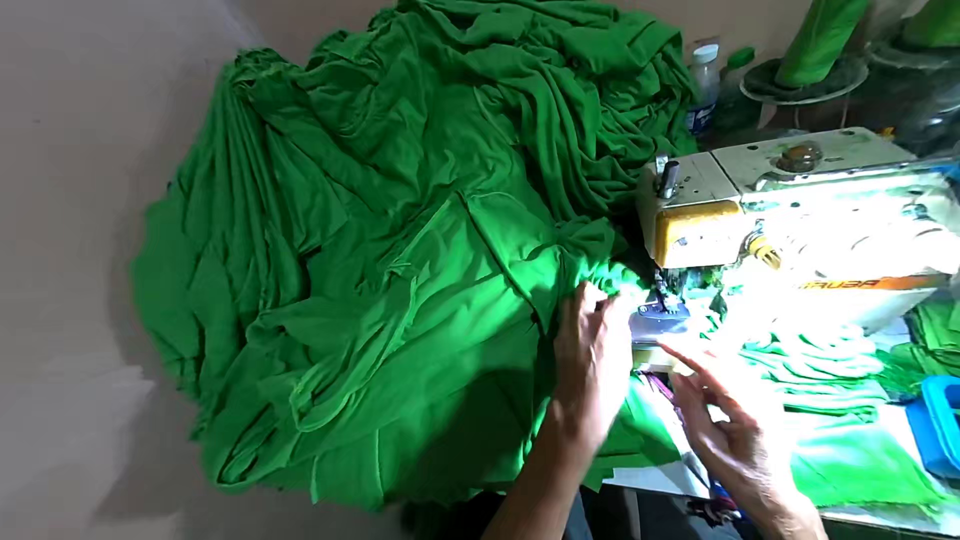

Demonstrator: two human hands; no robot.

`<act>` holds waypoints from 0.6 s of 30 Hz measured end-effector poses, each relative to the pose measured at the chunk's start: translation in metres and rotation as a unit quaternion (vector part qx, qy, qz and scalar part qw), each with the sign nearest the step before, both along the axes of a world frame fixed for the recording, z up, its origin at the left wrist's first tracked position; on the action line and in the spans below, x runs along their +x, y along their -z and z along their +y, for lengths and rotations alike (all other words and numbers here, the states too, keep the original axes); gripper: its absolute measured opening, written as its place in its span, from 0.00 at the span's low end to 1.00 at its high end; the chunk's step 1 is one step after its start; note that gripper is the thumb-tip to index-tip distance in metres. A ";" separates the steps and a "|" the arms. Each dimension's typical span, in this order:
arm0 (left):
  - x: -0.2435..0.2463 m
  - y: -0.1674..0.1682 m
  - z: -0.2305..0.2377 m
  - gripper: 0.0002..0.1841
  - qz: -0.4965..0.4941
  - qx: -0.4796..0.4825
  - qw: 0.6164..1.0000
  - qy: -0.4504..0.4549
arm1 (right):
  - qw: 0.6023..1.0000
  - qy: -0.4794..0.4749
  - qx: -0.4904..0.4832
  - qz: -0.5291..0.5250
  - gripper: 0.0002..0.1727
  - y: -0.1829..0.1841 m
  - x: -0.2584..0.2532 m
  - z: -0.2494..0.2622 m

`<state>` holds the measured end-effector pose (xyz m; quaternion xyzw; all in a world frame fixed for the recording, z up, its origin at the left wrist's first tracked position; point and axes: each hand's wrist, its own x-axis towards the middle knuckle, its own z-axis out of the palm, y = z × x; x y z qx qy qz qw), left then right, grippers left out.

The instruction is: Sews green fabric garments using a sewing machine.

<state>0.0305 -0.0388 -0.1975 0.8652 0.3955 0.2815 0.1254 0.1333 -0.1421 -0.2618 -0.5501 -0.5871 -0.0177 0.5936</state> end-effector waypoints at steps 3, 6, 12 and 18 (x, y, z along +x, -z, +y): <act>-0.027 -0.014 -0.060 0.11 0.087 -0.003 0.996 0.032 | 0.993 -0.087 -0.070 -0.045 0.26 0.004 -0.004 -0.007; -0.046 -0.024 -0.075 0.14 0.175 -0.086 0.969 0.152 | 0.973 0.096 -0.163 -0.134 0.28 0.004 0.000 -0.018; -0.098 -0.024 -0.061 0.09 -0.075 0.069 0.975 0.198 | 0.963 0.193 -0.177 -0.064 0.27 -0.001 0.003 -0.030; -0.368 -0.081 -0.020 0.08 -0.346 0.142 0.902 -0.218 | 0.967 0.174 -0.170 -0.074 0.28 0.009 0.017 -0.003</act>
